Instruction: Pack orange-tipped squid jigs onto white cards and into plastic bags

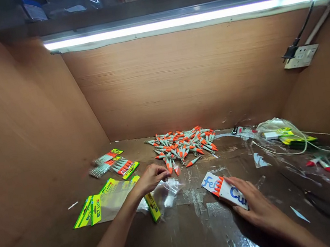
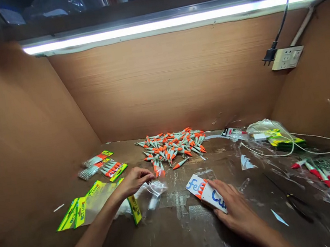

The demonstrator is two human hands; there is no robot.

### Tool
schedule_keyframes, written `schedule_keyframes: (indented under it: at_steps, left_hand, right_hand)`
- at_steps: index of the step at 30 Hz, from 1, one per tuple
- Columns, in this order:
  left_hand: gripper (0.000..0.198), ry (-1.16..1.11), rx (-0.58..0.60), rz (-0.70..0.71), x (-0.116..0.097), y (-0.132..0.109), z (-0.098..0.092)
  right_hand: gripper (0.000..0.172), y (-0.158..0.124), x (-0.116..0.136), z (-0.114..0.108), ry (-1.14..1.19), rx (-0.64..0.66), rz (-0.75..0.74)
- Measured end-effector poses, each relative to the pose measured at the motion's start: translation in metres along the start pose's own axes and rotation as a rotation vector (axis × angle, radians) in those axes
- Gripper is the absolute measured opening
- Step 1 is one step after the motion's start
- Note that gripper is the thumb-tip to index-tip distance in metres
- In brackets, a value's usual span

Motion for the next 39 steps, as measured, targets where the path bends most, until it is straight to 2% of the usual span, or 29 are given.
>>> schedule_keyframes:
  at_steps: [7, 11, 16, 20, 24, 26, 29, 33, 39]
  left_hand:
    - [0.048, -0.014, 0.165, 0.051, -0.02, 0.011, 0.038]
    - [0.049, -0.005, 0.268, 0.093, -0.03, 0.015, 0.058]
    - [0.038, 0.072, 0.297, 0.162, -0.041, 0.019, 0.07]
    - [0.028, 0.135, 0.247, 0.227, -0.053, 0.013, 0.074]
    - [0.041, 0.346, 0.027, 0.25, -0.062, -0.003, 0.072]
    - [0.034, 0.4, -0.05, 0.196, -0.065, -0.015, 0.071]
    - [0.019, 0.373, -0.03, 0.123, -0.069, -0.035, 0.072]
    - [0.037, 0.3, 0.035, 0.113, -0.073, -0.059, 0.077]
    - [0.046, 0.238, 0.002, 0.133, -0.066, -0.069, 0.081]
  right_hand:
    - [0.082, 0.005, 0.014, -0.023, 0.067, -0.062, -0.136]
    - [0.086, 0.001, 0.024, -0.023, 0.101, 0.003, -0.157]
    - [0.088, -0.004, 0.038, -0.019, 0.184, 0.111, -0.176]
    - [0.087, -0.006, 0.039, -0.013, 0.207, 0.145, -0.173]
    - [0.086, -0.005, 0.039, -0.008, 0.182, 0.154, -0.172]
    - [0.085, -0.005, 0.039, -0.006, 0.17, 0.165, -0.166]
    - [0.086, -0.005, 0.039, -0.004, 0.155, 0.189, -0.14]
    - [0.084, -0.008, 0.04, -0.003, 0.13, 0.211, -0.111]
    - [0.078, -0.017, 0.047, -0.005, 0.161, 0.279, -0.055]
Point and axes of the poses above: each hand's wrist, its own y-axis towards the middle knuckle, its own z-axis out of the palm, x = y × z, the point moved 5 cm from there along y, towards the middle knuckle, and after that the axes turned 11 degrees about y, right-handed, at the moved point
